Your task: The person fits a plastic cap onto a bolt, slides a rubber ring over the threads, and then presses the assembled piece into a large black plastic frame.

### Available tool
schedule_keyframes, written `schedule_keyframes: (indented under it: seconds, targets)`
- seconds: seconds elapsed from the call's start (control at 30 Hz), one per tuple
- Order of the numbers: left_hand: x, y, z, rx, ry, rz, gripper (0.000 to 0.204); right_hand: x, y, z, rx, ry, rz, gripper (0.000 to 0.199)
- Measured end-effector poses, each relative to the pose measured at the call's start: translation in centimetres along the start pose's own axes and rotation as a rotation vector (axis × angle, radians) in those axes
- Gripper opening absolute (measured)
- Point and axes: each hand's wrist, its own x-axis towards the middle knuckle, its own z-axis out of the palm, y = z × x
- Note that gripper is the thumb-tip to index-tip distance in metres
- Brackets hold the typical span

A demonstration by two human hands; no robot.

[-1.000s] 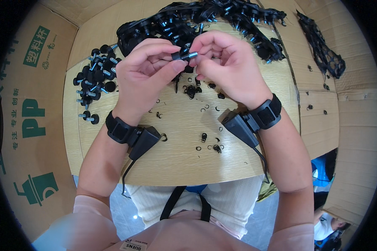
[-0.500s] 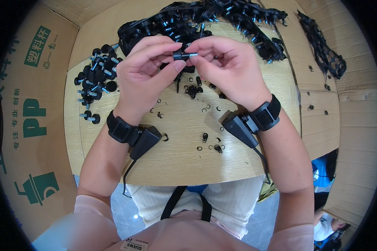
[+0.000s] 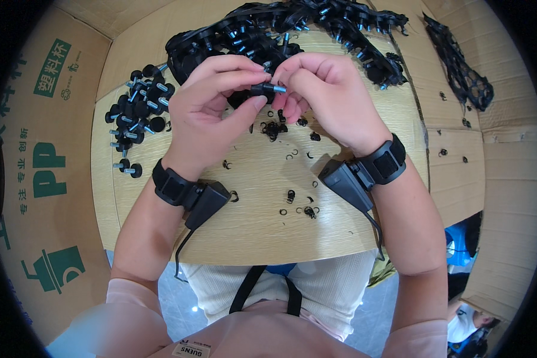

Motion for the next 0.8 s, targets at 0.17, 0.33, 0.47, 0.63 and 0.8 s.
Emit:
schedule_keyframes:
  seconds: [0.17,0.33,0.47,0.63,0.8]
  targets:
    - [-0.2,0.1,0.1,-0.14,0.038,-0.119,0.037,-0.1,0.3,0.0,-0.037,-0.038,-0.071,0.014]
    - [-0.1,-0.3,-0.3,-0.068,-0.031,-0.044,0.036,-0.1,0.1,-0.6,-0.061,-0.098,-0.078,0.015]
    - [0.0,-0.8,-0.3,-0.01,0.002,-0.013,0.034,0.0,0.5,-0.4,0.011,-0.094,-0.096,0.015]
    - [0.4,0.6,0.4,-0.222,0.139,-0.162,0.029,0.1,0.8,-0.3,-0.019,-0.046,-0.197,0.016]
    - [0.0,-0.1,0.0,-0.209,0.099,-0.197,0.028,0.1,0.8,-0.2,-0.026,-0.026,-0.216,0.018]
